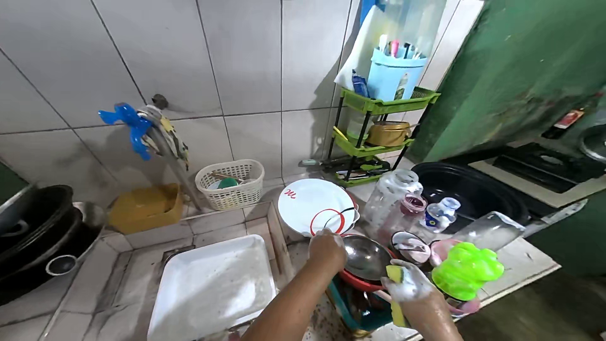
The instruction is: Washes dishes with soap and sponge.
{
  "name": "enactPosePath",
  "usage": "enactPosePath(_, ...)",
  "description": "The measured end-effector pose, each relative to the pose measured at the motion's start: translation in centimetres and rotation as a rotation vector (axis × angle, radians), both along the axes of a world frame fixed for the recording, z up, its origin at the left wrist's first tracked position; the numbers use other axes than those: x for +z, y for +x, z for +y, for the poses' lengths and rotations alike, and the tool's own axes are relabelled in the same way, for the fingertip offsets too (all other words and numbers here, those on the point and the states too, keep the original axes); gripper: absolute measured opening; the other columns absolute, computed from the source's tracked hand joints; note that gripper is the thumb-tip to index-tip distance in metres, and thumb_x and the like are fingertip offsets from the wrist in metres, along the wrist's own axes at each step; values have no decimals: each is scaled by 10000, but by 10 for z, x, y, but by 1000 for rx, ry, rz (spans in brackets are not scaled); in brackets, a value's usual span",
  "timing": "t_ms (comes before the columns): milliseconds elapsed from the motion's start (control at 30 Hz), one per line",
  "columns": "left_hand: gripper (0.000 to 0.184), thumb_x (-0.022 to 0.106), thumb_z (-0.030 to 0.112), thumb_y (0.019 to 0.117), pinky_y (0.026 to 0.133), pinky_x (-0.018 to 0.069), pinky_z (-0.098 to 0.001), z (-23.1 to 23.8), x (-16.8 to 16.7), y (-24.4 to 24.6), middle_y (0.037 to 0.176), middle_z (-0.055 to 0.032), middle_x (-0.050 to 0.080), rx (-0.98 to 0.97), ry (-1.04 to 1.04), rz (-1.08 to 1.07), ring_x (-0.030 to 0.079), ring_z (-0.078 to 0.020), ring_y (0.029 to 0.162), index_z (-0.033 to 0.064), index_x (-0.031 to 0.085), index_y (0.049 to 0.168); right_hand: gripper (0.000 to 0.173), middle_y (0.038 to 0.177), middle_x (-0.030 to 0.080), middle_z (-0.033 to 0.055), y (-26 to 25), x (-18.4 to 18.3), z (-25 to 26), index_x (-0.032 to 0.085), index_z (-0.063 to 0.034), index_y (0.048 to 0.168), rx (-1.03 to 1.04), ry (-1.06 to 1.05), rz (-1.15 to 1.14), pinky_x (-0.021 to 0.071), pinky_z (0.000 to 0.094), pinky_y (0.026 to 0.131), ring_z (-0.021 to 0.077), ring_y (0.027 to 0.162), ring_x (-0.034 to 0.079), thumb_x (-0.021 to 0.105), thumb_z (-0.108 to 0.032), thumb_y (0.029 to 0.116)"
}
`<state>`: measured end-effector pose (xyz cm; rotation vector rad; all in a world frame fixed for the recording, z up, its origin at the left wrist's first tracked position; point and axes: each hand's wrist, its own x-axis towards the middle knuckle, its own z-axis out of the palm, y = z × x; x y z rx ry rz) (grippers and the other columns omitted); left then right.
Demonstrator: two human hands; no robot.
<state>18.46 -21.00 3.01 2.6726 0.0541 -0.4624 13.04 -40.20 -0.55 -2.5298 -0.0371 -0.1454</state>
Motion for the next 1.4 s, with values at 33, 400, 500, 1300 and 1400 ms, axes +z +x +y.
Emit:
enactPosePath(33,362,598,264,1012,1013,486,-527,-1,0,3,1344,-208,580,20,-16,21,569,-359,1255,-8,647,1246,470,1218,692,243,-1,-1,-2,644,19,1302,-1,43,-15,525,623,954,414,1102,686,719,-220,904)
enactPosePath(400,350,599,173,984,1002,482,-577,-26,0,20,1393,-247,543,-13,48,134,552,-410,1268,-56,636,1247,513,1209,680,185,-24,3,-6,621,26,1303,-26,438,-13,585,425,878,234,1013,693,736,-178,847)
enactPosePath(500,347,594,173,994,1010,472,-585,-32,-1,22,1382,-258,544,-94,58,156,537,-420,1281,-66,635,1242,539,1251,664,204,-30,1,-5,608,45,1322,-4,450,-41,572,410,920,228,1072,678,736,-152,837)
enactPosePath(1300,426,617,54,985,1057,469,-422,-26,25,-20,1334,-242,599,-80,-1090,-153,593,-285,1219,-54,537,1389,596,1375,580,316,-7,26,11,551,129,1352,204,308,-394,505,481,1061,346,1267,604,708,-124,836)
enactPosePath(1400,398,544,20,1006,946,492,-382,5,46,-37,1290,-228,596,33,-1316,-123,592,-234,1091,-43,525,1399,649,1295,651,77,6,43,20,526,43,1395,384,709,-395,604,281,857,92,1038,674,740,-91,797)
